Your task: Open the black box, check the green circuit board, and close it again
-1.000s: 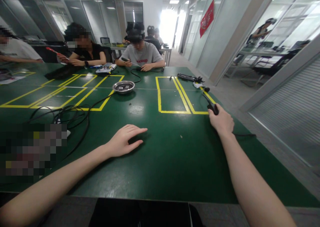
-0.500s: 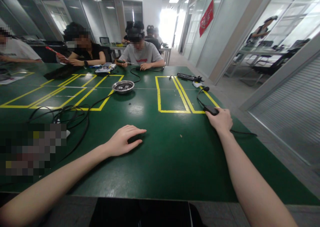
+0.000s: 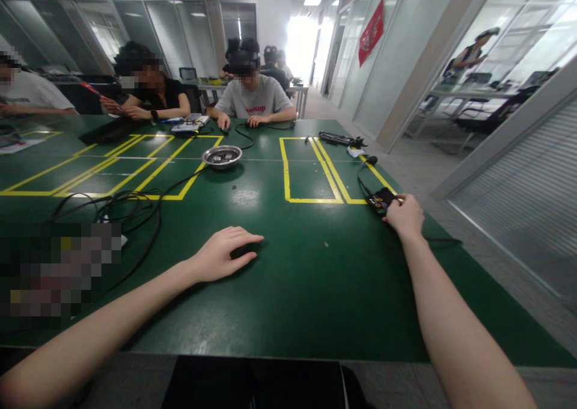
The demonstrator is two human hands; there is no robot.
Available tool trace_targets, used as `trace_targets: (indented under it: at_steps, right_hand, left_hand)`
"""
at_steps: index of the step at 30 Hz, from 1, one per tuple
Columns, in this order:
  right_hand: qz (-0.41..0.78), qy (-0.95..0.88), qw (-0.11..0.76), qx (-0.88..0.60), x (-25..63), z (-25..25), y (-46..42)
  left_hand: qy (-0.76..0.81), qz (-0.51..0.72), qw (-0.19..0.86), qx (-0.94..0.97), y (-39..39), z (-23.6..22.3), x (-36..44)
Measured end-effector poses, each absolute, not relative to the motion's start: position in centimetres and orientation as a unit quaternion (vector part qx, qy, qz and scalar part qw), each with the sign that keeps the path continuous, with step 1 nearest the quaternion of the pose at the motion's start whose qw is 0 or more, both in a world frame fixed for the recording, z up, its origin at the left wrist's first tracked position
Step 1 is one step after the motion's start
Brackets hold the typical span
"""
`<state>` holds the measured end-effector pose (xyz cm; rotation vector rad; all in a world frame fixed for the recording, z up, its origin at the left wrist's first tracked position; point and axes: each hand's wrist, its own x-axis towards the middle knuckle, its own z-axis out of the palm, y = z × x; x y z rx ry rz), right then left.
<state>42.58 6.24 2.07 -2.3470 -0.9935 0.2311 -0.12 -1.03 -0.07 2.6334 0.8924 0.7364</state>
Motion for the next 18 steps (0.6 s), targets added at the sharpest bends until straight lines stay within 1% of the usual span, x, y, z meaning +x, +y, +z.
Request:
trace_targets:
  at_steps: [3,9,15,18]
  right_hand:
    - [0.096,-0.376,0.283,-0.877,42.47,2.27,6.20]
    - [0.048,-0.419,0.286,-0.861,42.23,2.18,5.91]
    - [0.041,-0.463,0.265,-0.845,42.17,2.16,5.97]
    - [0.020,-0.477,0.262,-0.839,42.80,1.97,6.23]
  left_hand:
    - [0.305,0.253,0.130,0.909,-1.03,-0.03,-0.12]
    - [0.302,0.256,0.130,0.909,-1.07,0.12,-0.09]
    - [0.298,0.255,0.136,0.910,-1.01,0.08,-0.09]
    - [0.297,0.253,0.134,0.911,-0.98,0.07,-0.12]
